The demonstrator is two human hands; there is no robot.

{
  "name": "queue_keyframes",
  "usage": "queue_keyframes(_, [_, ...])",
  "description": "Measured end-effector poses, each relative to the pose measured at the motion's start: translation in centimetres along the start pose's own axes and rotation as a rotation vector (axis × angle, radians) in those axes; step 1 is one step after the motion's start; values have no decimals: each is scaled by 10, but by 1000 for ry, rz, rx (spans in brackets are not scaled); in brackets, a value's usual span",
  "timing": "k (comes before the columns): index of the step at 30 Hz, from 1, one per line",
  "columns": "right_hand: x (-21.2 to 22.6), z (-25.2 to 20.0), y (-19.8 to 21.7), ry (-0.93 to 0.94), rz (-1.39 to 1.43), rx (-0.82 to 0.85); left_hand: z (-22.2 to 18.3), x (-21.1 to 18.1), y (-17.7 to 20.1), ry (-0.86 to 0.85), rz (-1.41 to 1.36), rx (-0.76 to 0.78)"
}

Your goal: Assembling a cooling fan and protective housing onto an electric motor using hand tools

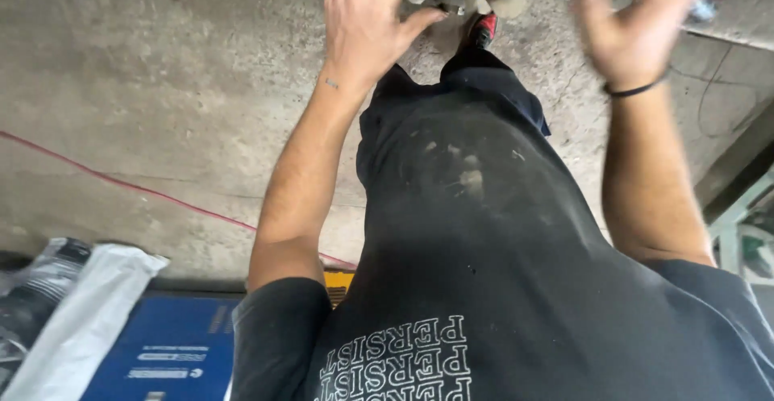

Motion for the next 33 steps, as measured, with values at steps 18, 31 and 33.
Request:
queue_keyframes(18, [-14,-16,22,-181,192,75,-78,11,-104,735,-1179,-305])
queue_keyframes(31, [-243,-33,77,-218,-167,-105,-87,-41,-90,751,-1596,-636])
queue_keyframes(33, [-254,-41,82,-251,-150,-101,-92,-42,-80,796,-1474,-578])
Point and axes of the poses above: each hand's wrist, its own z-axis towards the middle knuckle, its own y-axis out of the back of the hand, x = y × z, the point moved 3 cm from there along z, towards the middle knuckle, and after that the axes turned 5 degrees about -y, right-handed, at the moved point
